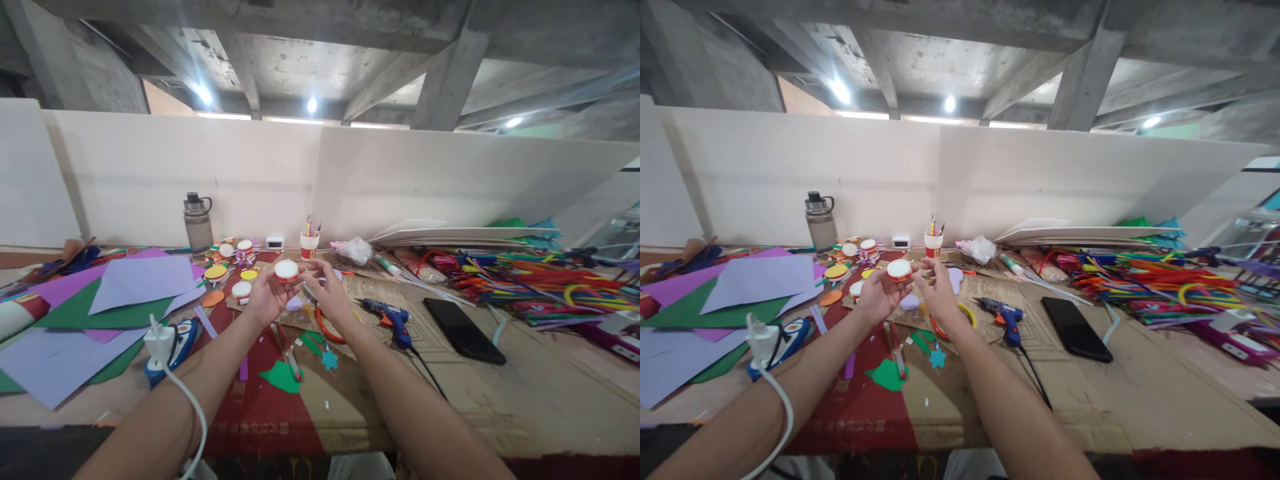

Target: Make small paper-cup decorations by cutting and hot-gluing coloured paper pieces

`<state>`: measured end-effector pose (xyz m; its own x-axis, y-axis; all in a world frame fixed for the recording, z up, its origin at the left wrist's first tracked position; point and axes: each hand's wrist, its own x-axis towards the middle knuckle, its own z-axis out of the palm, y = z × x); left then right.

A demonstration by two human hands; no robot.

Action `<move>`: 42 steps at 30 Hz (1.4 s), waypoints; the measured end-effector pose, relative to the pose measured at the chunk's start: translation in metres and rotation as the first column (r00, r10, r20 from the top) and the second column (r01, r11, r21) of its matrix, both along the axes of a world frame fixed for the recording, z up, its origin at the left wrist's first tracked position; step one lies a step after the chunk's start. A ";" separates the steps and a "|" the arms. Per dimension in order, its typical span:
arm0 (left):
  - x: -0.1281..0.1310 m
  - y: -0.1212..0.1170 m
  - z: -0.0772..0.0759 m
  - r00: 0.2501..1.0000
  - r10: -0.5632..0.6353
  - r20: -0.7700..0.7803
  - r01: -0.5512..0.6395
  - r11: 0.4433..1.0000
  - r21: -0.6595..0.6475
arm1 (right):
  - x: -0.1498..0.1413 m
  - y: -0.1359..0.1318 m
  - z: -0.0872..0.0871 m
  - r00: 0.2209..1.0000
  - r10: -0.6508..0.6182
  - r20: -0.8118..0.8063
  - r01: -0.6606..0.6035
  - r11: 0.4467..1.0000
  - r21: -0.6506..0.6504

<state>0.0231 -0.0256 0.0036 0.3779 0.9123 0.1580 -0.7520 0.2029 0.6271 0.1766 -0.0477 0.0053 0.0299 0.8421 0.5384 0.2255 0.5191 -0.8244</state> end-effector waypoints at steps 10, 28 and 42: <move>-0.004 0.011 -0.013 0.986 0.157 -0.061 -0.162 0.983 -0.089 | -0.002 0.013 -0.022 0.992 -0.020 0.125 0.015 0.999 0.043; 0.011 0.011 -0.025 0.985 0.115 -0.125 -0.127 0.988 -0.090 | 0.002 0.024 -0.032 0.967 -0.045 0.250 0.027 0.997 0.074; 0.012 0.009 -0.028 0.978 0.152 -0.146 -0.162 0.985 -0.064 | 0.000 0.019 -0.032 0.963 -0.072 0.259 0.063 0.997 0.042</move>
